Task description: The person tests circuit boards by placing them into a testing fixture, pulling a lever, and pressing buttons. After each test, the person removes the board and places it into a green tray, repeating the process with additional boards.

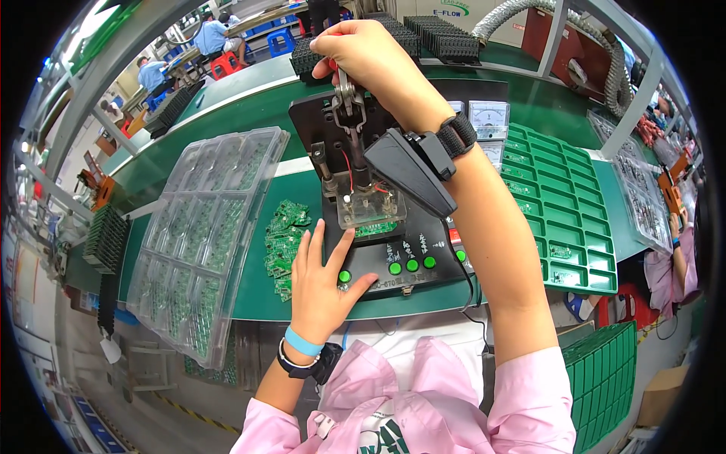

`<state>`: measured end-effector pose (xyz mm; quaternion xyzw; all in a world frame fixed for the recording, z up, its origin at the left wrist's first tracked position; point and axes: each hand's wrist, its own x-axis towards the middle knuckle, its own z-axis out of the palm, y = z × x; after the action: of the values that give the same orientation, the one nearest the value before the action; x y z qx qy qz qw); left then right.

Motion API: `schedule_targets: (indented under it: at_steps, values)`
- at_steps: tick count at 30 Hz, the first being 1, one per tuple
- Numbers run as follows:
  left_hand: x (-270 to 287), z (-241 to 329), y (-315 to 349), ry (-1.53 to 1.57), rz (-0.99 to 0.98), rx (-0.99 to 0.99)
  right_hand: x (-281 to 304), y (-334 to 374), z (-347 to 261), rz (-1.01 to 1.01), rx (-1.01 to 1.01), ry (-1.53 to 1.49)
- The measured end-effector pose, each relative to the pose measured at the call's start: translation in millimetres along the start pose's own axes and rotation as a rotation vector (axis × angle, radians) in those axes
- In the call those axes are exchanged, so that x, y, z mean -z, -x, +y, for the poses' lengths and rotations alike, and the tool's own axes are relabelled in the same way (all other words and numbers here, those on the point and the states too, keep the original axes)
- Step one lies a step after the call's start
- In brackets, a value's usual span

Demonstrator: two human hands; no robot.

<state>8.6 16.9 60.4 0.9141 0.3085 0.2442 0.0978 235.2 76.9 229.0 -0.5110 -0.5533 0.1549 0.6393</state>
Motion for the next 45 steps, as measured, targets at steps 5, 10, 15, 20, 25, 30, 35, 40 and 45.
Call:
schedule_targets:
  at_steps: [5, 10, 15, 20, 25, 30, 35, 40, 45]
  values:
    - [-1, 1, 1, 0.003, 0.004, 0.002, -1, -2, 1, 0.001, -0.009, -0.009]
    - [-15, -8, 15, 0.299, 0.153, 0.093, -21, 49, -12, 0.367, 0.886, 0.098]
    - [-45, -13, 28, 0.861, 0.198, 0.247, 15, 190, 11, -0.012, 0.626, 0.441]
    - [-55, -2, 18, 1.015, 0.298, 0.291, 46, 259, 42, -0.096, 0.274, 0.602]
    - [-50, -1, 16, 1.058, 0.298, 0.291, 40, 283, 37, 0.010, 0.340, 0.815]
    - [-48, 3, 16, 1.038, 0.302, 0.292, 28, 296, 57, -0.088, 0.358, 0.929]
    - [-50, 2, 17, 1.005, 0.300, 0.269, 26, 295, 60, -0.063, 0.341, 0.898]
    - [-49, 2, 18, 0.984, 0.301, 0.254, 27, 293, 55, -0.053, 0.324, 0.859]
    - [-48, 4, 17, 0.962, 0.306, 0.242, 28, 294, 49, -0.114, 0.301, 0.874]
